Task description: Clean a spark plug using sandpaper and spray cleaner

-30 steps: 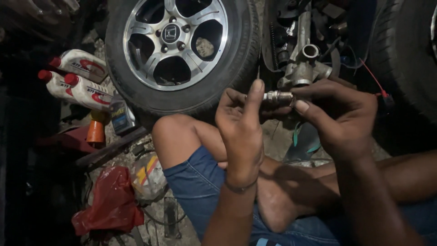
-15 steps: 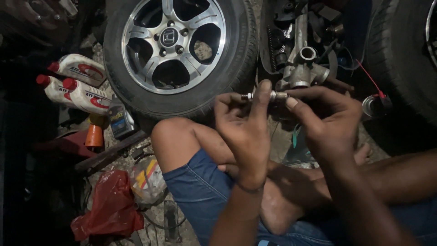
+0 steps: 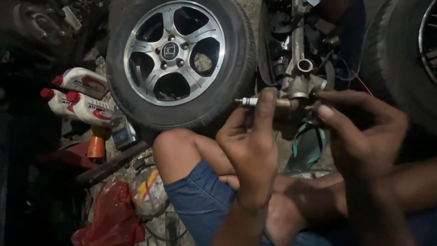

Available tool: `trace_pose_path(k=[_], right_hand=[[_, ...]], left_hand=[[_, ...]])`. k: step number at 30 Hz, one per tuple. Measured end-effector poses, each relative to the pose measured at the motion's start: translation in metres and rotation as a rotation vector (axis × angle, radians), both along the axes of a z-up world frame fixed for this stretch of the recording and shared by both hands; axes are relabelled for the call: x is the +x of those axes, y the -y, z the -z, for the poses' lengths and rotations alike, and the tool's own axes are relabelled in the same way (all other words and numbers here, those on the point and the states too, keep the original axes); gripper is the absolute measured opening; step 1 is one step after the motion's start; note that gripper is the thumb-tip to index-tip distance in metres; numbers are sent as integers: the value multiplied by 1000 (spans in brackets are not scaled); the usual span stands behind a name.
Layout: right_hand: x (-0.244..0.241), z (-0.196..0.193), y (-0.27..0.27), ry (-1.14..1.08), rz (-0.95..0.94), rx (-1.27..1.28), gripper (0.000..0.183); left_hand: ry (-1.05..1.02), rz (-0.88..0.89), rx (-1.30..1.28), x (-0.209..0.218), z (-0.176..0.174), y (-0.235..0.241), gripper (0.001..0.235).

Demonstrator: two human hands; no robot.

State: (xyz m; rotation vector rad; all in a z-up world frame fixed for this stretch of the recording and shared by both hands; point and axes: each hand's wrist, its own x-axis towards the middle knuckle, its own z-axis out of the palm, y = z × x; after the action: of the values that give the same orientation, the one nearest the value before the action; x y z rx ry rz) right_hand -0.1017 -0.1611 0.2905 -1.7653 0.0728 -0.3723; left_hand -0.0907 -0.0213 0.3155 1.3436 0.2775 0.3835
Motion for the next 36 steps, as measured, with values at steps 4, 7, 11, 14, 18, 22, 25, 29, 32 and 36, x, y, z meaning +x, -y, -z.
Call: trace_pose_path(k=[4, 7, 11, 14, 18, 22, 25, 29, 32, 36], right_hand=[[-13, -1, 3, 33, -56, 232, 31], [-20, -1, 4, 9, -59, 196, 22], [-20, -1, 2, 6, -74, 185, 18], [-19, -3, -3, 22, -88, 193, 15], [-19, -2, -7, 33, -104, 228, 16], [-12, -1, -7, 48, -138, 188, 14], [-8, 2, -6, 72, -117, 185, 18], [-5, 2, -4, 92, -122, 107, 18], [-7, 7, -4, 80, -120, 113, 17], [-3, 16, -7, 54, -61, 114, 14]], left_hand=[[-16, 40, -101, -7, -2, -1, 29], [27, 36, -124, -13, -2, -1, 23], [82, 65, -145, -16, -4, -2, 17], [64, 65, -114, -15, -5, -1, 18], [56, 71, -111, -15, -2, 0, 18], [89, 98, -100, -15, -1, 2, 16], [120, 149, -63, -13, -1, 4, 14], [143, 81, 47, -10, 2, 6, 16], [113, 103, 14, -11, 1, 5, 15], [92, 156, -49, -12, 4, 3, 13]])
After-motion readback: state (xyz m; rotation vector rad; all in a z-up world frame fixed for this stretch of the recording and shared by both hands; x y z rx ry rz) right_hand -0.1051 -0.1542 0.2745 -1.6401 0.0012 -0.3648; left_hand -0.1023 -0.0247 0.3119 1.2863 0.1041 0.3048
